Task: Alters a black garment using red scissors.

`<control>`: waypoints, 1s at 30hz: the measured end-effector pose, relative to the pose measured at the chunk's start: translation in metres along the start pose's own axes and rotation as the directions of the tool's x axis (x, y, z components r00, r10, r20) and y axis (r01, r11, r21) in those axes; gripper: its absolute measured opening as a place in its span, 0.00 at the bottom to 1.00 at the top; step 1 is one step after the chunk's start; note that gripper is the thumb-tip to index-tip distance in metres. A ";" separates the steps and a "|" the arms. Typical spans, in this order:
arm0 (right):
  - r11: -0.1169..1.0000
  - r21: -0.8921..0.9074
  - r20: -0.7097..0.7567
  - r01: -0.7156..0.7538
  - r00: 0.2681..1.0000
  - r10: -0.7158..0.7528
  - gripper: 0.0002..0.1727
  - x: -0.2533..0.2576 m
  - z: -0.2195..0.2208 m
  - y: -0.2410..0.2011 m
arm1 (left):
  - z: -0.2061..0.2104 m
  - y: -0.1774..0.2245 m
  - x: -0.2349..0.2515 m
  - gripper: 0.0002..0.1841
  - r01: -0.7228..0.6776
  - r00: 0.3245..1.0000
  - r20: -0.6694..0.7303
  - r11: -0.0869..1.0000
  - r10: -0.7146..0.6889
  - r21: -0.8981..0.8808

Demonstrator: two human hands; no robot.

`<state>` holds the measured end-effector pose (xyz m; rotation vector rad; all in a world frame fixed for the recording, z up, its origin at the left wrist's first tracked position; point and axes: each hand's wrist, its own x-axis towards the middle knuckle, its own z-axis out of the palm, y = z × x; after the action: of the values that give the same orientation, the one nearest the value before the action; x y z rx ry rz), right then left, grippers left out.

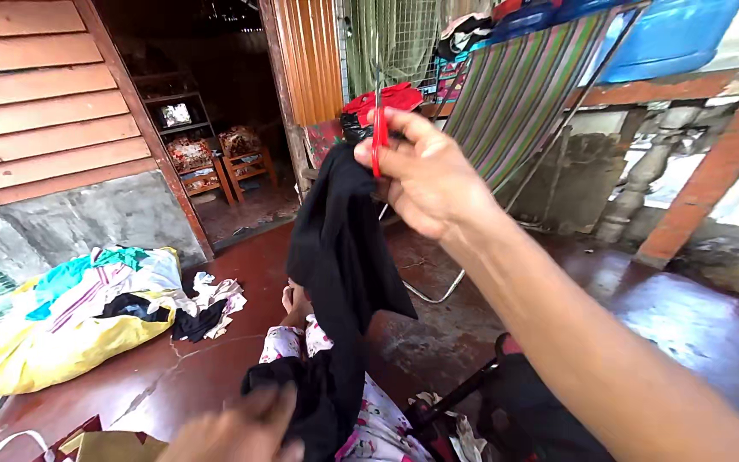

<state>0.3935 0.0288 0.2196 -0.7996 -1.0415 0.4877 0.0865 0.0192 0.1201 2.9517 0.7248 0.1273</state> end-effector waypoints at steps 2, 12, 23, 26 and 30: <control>0.999 0.030 0.020 0.037 0.999 -0.037 0.31 0.006 0.007 -0.019 | -0.004 -0.014 0.039 0.37 0.029 0.919 -0.391 0.998 -0.052 -0.064; 0.996 -0.037 0.328 -0.082 0.940 0.089 0.27 -0.033 0.014 -0.037 | 0.016 0.030 0.133 0.11 -0.385 0.820 -0.525 0.458 -0.229 -0.801; 0.956 -0.247 0.289 -0.161 0.929 0.231 0.31 -0.075 -0.055 -0.005 | -0.005 -0.120 0.097 0.15 0.078 0.835 -0.033 0.177 -0.549 -0.981; 0.938 -0.267 0.267 -0.221 0.918 0.292 0.32 -0.083 -0.052 0.009 | -0.009 -0.235 0.091 0.26 0.085 0.609 -0.032 0.105 -0.793 -0.991; 0.933 -0.246 0.310 -0.264 0.890 0.334 0.28 -0.094 -0.052 0.033 | 0.047 -0.314 0.054 0.31 0.213 0.464 0.134 -0.037 -0.876 -0.976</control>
<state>0.3993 -0.0338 0.1261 -1.0878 -1.3149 0.8230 -0.0047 0.3179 0.0395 1.1141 1.3261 0.9999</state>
